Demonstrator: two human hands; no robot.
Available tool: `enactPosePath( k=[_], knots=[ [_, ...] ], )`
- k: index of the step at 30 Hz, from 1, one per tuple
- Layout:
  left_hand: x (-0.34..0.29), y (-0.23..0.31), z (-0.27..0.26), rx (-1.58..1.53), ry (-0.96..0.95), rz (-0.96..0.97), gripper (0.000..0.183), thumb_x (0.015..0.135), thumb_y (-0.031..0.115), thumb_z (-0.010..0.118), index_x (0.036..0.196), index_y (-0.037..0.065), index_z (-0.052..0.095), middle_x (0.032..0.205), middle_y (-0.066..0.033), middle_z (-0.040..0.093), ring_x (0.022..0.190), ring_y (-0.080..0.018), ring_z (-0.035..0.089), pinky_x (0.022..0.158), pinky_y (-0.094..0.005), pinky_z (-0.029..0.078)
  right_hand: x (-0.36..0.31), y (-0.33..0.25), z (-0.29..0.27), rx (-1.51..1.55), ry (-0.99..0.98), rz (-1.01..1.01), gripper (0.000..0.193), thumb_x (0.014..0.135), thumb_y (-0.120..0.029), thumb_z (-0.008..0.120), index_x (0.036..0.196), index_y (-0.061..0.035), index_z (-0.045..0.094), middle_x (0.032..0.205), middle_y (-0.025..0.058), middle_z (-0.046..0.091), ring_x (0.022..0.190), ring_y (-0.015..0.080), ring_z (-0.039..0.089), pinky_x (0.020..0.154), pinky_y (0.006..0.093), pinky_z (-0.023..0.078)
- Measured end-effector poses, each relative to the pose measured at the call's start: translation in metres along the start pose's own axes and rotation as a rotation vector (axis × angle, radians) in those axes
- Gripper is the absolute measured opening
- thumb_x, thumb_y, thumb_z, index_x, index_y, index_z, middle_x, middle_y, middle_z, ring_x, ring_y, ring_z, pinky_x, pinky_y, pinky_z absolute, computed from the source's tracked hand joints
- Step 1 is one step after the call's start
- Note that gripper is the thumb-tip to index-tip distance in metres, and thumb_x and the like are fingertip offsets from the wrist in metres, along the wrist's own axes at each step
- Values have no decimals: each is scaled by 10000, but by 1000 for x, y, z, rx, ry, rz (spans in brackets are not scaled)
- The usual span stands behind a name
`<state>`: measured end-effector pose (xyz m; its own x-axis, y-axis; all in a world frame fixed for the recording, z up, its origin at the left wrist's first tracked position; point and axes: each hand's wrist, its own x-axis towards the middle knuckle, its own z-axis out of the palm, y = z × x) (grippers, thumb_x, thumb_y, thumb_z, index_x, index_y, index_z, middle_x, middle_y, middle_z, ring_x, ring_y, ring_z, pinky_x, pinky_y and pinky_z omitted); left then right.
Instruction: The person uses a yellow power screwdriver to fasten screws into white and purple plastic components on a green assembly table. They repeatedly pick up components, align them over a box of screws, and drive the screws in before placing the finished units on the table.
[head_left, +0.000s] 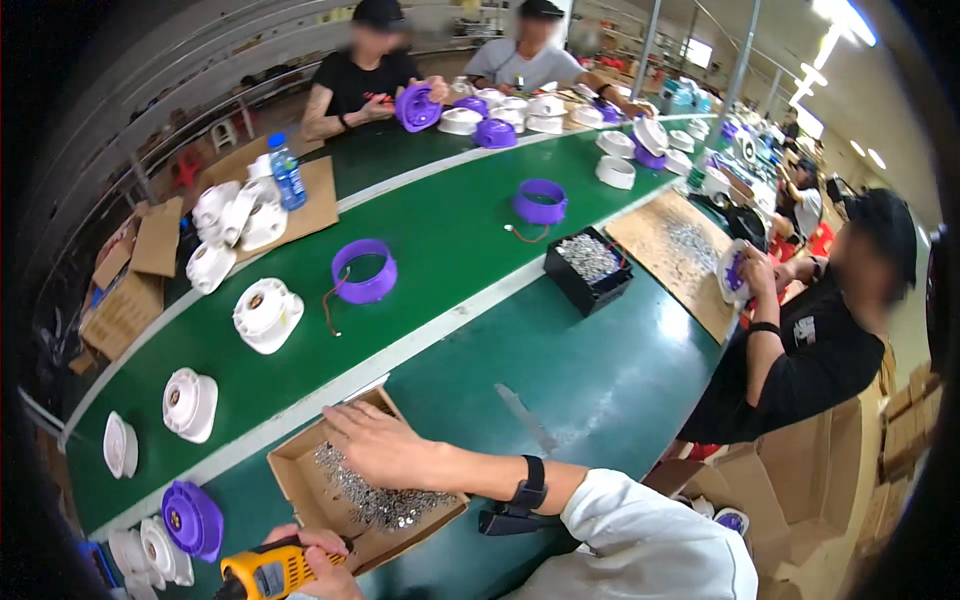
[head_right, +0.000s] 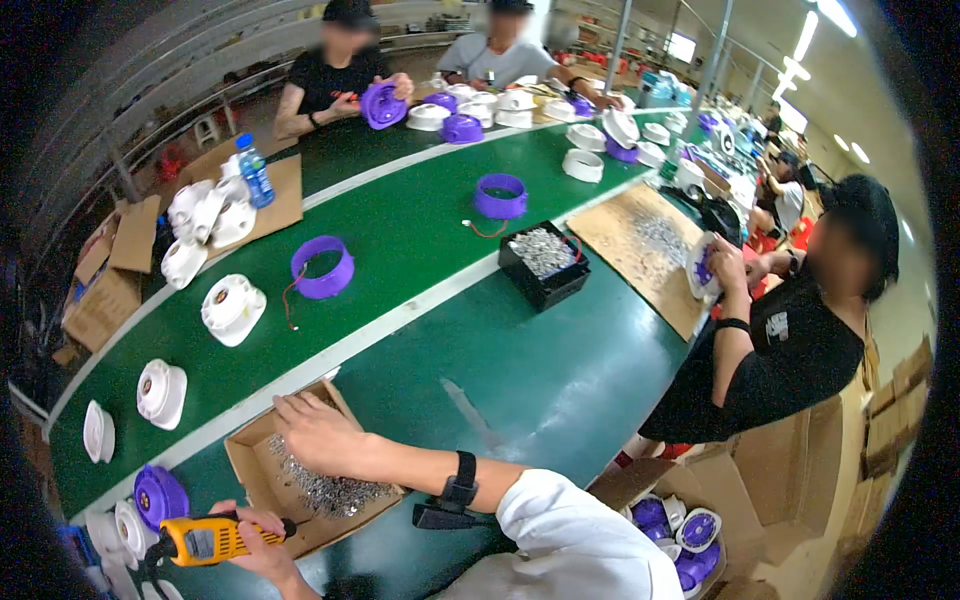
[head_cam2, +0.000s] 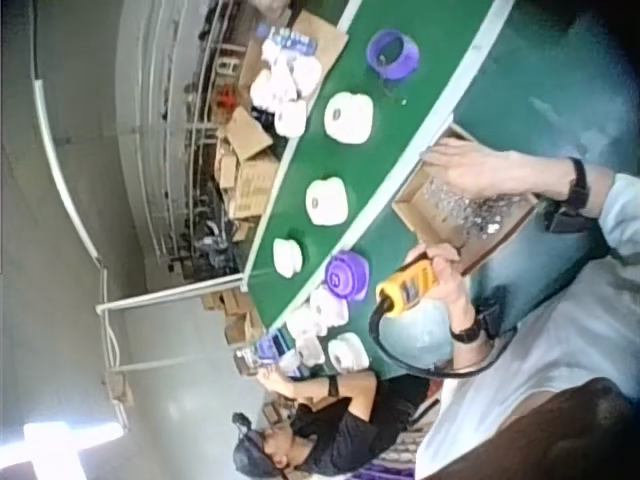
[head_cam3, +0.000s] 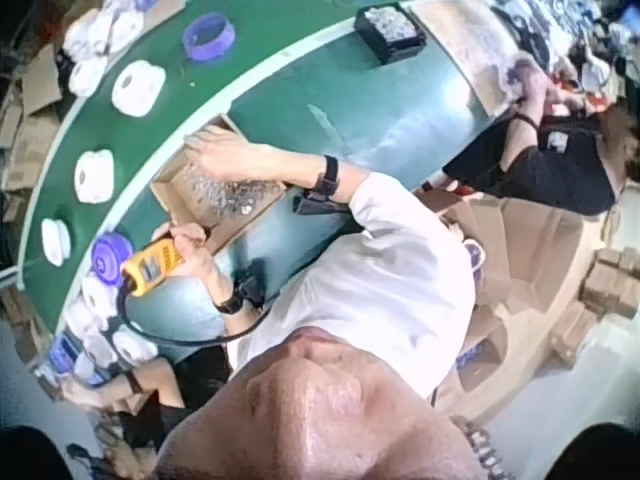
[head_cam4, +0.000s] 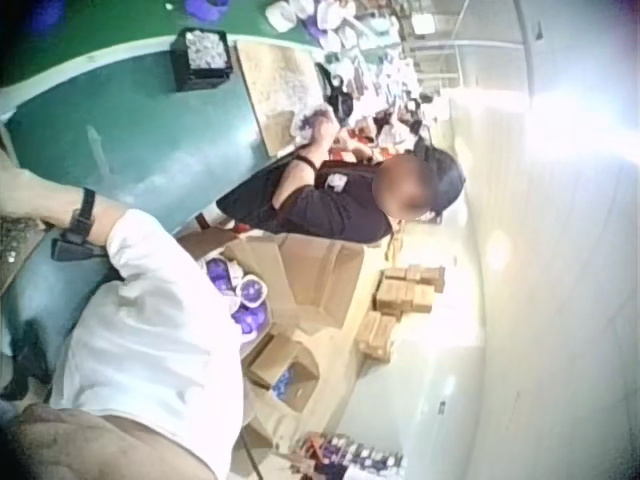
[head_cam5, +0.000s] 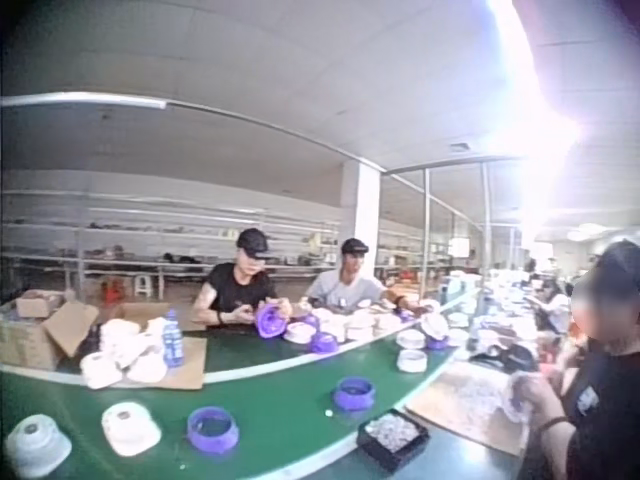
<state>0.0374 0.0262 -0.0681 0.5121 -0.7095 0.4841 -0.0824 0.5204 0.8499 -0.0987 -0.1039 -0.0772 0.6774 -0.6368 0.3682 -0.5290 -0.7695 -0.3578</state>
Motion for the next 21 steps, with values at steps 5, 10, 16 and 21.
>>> enactPosePath(
  k=[5, 10, 16, 21],
  knots=[
    [-1, -3, -3, -12, -19, 14, 393, 892, 247, 560, 1111, -16, 368, 535, -46, 436, 399, -125, 394, 404, -249, 354, 1, -1, 4, -10, 34, 33, 450, 766, -96, 550, 1158, 112, 475, 1285, 265, 442, 1218, 363, 414, 1048, 443, 297],
    [5, 22, 15, -87, -67, -29, 389, 840, 206, 643, 1057, -20, 413, 584, -93, 516, 466, -198, 489, 474, -288, 423, 3, -6, -1, -11, 97, 30, 291, 722, -88, 529, 947, 81, 605, 1116, 242, 549, 1037, 330, 510, 938, 431, 363],
    [3, 22, 14, -57, -76, -29, 426, 840, 255, 649, 1055, -22, 407, 568, -97, 506, 465, -196, 482, 469, -289, 411, 5, -3, 0, 44, 136, 65, 242, 749, -125, 511, 870, 47, 630, 1108, 233, 554, 1048, 325, 505, 934, 424, 346],
    [4, 27, 17, -25, -56, -13, 431, 842, 283, 644, 1051, -16, 416, 569, -91, 490, 474, -191, 469, 473, -292, 403, 5, -3, 8, 25, 209, 49, 209, 740, -135, 529, 826, 34, 616, 1063, 208, 534, 1026, 319, 492, 912, 422, 354]
  ],
)
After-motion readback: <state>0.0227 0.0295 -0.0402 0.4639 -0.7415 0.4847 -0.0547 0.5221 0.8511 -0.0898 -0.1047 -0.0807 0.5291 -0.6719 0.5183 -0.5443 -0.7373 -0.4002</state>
